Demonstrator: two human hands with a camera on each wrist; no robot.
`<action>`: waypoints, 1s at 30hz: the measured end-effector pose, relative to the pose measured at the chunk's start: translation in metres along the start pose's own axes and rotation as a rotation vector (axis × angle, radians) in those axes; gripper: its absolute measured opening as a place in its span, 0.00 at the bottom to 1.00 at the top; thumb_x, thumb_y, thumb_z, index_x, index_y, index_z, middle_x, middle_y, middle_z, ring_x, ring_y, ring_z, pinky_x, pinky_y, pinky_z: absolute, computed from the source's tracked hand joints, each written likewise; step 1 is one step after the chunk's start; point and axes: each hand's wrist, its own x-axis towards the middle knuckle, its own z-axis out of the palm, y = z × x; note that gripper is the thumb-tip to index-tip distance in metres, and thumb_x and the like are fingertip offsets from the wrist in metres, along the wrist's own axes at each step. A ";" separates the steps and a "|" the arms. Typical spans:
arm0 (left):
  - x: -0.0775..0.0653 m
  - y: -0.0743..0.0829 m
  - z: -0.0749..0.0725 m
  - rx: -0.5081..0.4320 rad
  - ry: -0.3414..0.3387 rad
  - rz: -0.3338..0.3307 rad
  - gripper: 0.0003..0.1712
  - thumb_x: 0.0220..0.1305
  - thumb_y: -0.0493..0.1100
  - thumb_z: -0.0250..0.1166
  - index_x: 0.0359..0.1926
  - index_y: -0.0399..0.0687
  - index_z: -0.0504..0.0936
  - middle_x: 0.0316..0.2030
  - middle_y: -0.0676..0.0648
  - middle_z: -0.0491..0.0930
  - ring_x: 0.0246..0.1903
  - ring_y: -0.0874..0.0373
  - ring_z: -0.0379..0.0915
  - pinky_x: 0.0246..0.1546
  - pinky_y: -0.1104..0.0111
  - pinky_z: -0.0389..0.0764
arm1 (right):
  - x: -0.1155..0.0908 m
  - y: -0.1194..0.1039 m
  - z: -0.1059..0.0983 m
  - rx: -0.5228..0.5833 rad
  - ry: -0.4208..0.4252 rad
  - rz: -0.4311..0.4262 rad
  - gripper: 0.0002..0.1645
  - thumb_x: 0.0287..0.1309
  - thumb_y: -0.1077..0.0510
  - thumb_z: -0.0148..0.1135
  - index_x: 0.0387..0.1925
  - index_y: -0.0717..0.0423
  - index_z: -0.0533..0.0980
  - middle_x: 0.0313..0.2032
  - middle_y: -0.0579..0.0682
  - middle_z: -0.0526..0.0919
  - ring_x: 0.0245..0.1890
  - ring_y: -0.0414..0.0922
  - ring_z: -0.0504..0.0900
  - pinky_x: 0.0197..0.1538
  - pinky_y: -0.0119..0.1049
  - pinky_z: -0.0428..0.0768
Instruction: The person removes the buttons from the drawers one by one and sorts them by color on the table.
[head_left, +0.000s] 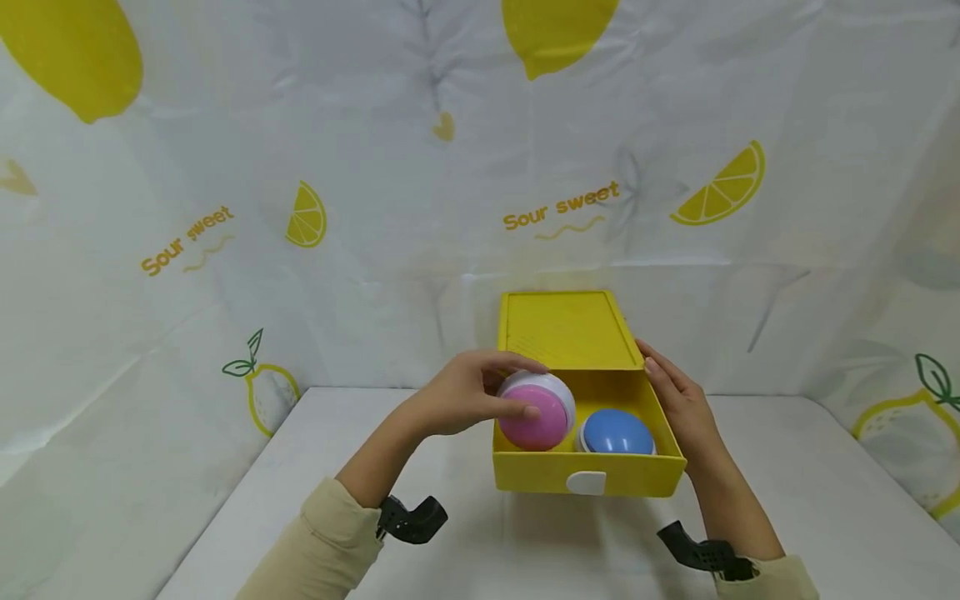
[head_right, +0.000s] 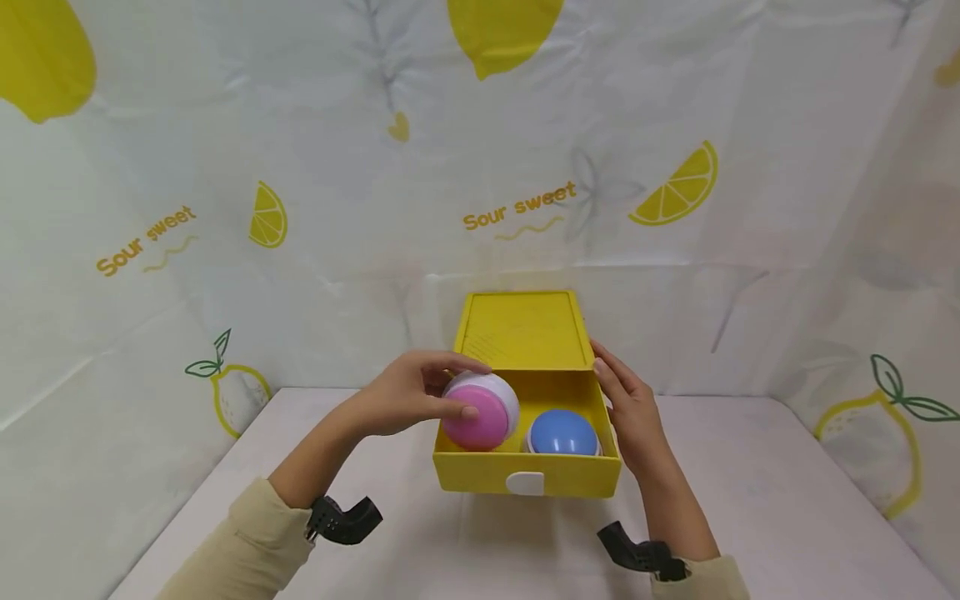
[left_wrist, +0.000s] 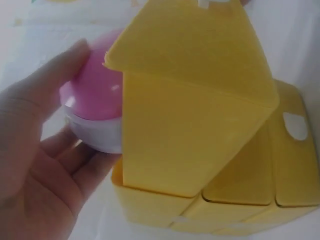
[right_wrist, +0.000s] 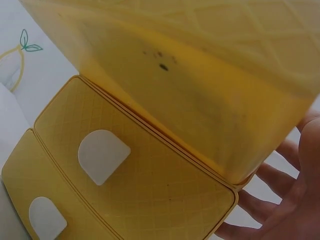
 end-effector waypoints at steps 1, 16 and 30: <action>-0.002 -0.002 -0.001 -0.035 0.028 0.000 0.27 0.60 0.44 0.75 0.61 0.53 0.82 0.51 0.47 0.85 0.41 0.59 0.83 0.45 0.68 0.86 | 0.000 0.000 0.000 0.003 0.000 0.002 0.37 0.75 0.33 0.40 0.79 0.36 0.54 0.79 0.53 0.56 0.56 0.21 0.71 0.52 0.16 0.78; -0.034 -0.032 -0.019 -0.237 0.516 -0.044 0.27 0.63 0.44 0.72 0.63 0.54 0.80 0.56 0.43 0.82 0.44 0.53 0.85 0.50 0.63 0.87 | 0.001 0.002 -0.001 0.011 -0.002 -0.009 0.36 0.76 0.35 0.41 0.79 0.37 0.54 0.78 0.49 0.60 0.56 0.21 0.74 0.51 0.17 0.79; -0.053 -0.088 -0.009 -0.547 0.897 -0.270 0.26 0.67 0.44 0.68 0.65 0.53 0.77 0.55 0.40 0.81 0.50 0.55 0.82 0.54 0.67 0.84 | 0.000 0.003 -0.002 0.034 -0.009 -0.007 0.36 0.76 0.36 0.41 0.79 0.38 0.54 0.74 0.41 0.66 0.54 0.21 0.76 0.51 0.18 0.80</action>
